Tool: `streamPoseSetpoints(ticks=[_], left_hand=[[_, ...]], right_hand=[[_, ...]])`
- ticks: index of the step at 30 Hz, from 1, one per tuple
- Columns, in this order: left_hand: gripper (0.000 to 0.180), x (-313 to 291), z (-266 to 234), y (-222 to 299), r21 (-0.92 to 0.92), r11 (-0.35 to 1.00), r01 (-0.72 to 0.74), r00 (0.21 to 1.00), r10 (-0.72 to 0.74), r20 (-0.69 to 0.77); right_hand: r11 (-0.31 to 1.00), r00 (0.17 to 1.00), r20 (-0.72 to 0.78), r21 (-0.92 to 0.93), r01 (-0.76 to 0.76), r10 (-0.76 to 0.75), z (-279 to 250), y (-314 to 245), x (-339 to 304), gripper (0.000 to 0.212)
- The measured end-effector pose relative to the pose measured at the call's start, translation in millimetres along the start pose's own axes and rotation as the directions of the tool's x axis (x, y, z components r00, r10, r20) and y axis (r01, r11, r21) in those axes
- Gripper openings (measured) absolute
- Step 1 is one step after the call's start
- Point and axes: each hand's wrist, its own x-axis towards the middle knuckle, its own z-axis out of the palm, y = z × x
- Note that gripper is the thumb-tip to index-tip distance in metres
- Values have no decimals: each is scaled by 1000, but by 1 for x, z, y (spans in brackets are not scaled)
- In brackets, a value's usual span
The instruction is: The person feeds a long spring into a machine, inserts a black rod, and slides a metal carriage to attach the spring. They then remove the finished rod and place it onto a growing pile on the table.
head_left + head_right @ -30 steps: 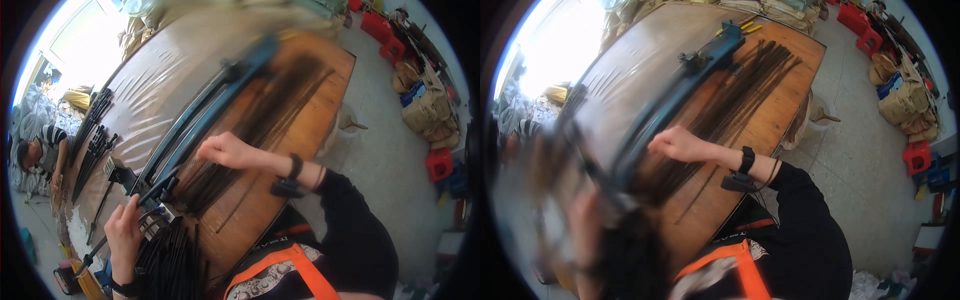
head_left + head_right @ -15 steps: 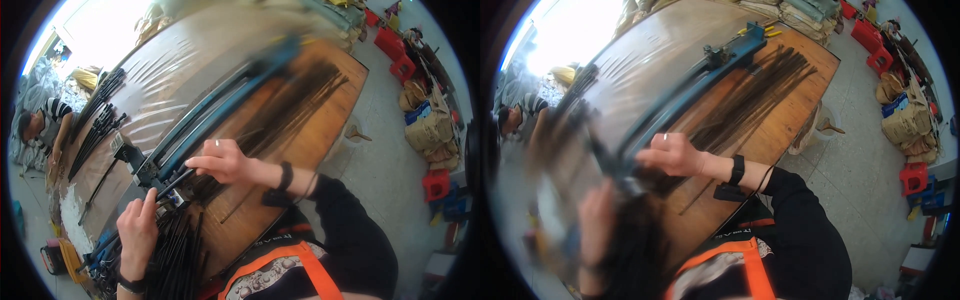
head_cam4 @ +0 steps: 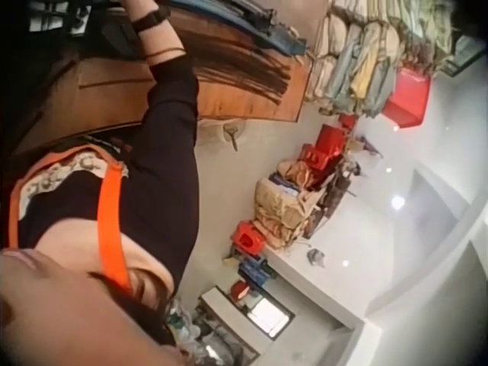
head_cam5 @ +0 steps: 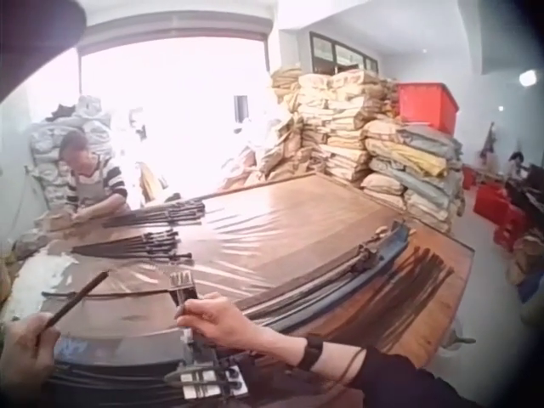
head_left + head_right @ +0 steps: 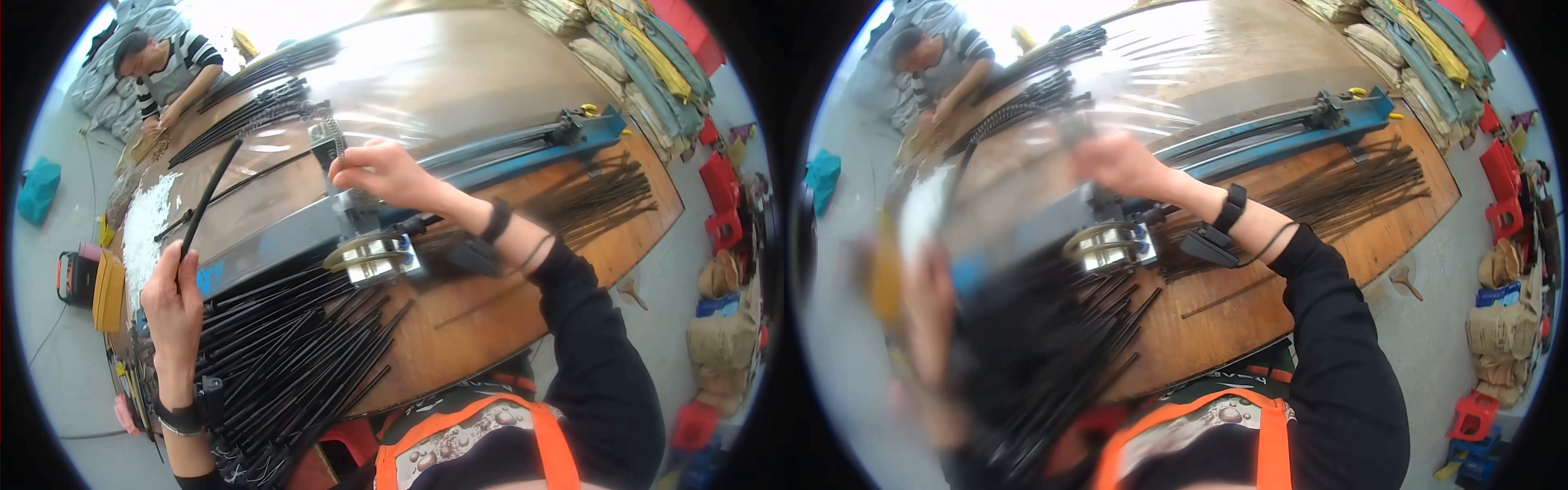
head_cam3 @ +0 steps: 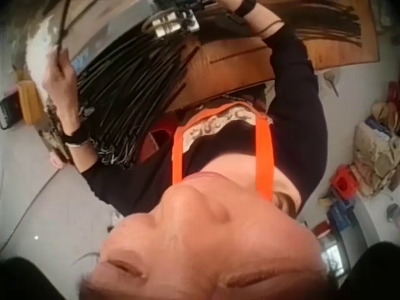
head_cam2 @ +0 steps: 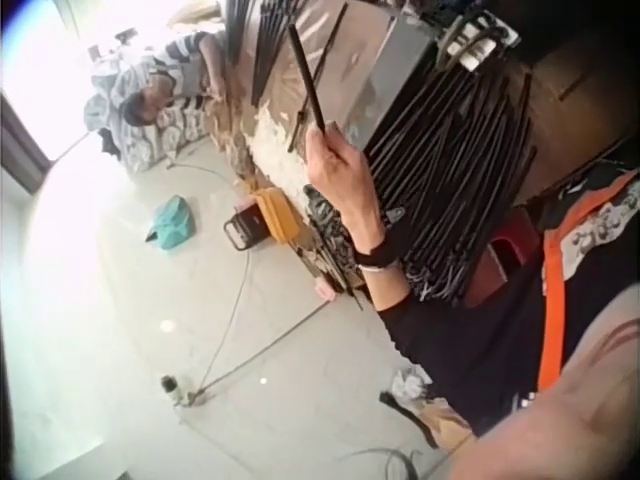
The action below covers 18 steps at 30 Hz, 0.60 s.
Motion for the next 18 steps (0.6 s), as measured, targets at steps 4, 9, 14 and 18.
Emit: streamPoseSetpoints(ticks=[4, 9, 14, 18], left_hand=[[16, -36, 1, -29, 56, 998, -6, 997, 10, -71], [17, -49, 8, -44, -25, 985, 171, 983, -169, 70], [18, -46, 18, -52, -21, 992, 121, 992, -121, 21], [18, -44, 34, -69, 16, 1000, 19, 999, -20, 49]], right_hand=[[995, 992, 87, -30, 91, -88, 19, 9, 17, 14], [996, 967, 251, -63, 70, -52, 31, 9, 31, 14], [946, 942, 323, -268, 185, -92, 46, -5, 34, 11], [750, 964, 245, -618, 237, -104, -4, 11, 12, 4]])
